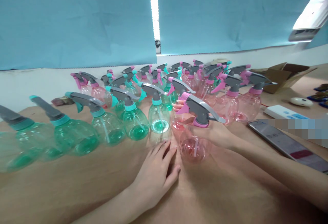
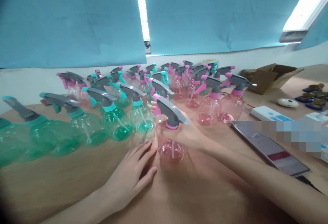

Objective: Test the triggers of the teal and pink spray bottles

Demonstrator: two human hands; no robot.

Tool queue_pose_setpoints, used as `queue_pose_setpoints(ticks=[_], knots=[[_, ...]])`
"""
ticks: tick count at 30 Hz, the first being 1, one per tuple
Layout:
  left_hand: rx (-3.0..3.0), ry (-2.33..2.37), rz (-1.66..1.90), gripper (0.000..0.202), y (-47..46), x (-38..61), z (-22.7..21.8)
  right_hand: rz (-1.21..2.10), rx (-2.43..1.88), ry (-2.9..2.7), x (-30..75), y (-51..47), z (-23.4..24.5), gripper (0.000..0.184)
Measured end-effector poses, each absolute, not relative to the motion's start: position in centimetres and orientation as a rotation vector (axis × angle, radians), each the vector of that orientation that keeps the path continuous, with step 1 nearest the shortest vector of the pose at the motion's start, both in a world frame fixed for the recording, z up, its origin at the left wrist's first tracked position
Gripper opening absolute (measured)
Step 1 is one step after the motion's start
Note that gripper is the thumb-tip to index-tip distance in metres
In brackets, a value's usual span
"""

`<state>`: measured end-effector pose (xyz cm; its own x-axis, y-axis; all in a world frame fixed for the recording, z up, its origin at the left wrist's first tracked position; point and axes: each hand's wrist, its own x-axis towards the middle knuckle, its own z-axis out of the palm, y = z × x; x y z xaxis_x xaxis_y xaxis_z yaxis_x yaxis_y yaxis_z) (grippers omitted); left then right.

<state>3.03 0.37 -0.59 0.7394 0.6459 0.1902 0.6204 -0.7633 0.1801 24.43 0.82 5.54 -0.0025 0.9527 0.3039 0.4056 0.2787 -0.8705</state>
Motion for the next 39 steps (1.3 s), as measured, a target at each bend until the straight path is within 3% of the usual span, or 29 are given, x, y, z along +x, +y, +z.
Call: queue_pose_setpoints(ticks=[7, 18, 39], knots=[[2.844, 1.036, 0.365, 0.045, 0.42, 3.07, -0.5, 0.707, -1.33, -1.591, 24.41, 0.87, 5.52, 0.023], [2.847, 1.034, 0.358, 0.044, 0.37, 3.04, -0.6, 0.74, -1.212, -1.583, 24.39, 0.95, 5.67, 0.011], [2.851, 1.042, 0.319, 0.044, 0.43, 2.98, -0.56, 0.662, -1.213, -1.62, 24.05, 0.68, 6.36, 0.006]])
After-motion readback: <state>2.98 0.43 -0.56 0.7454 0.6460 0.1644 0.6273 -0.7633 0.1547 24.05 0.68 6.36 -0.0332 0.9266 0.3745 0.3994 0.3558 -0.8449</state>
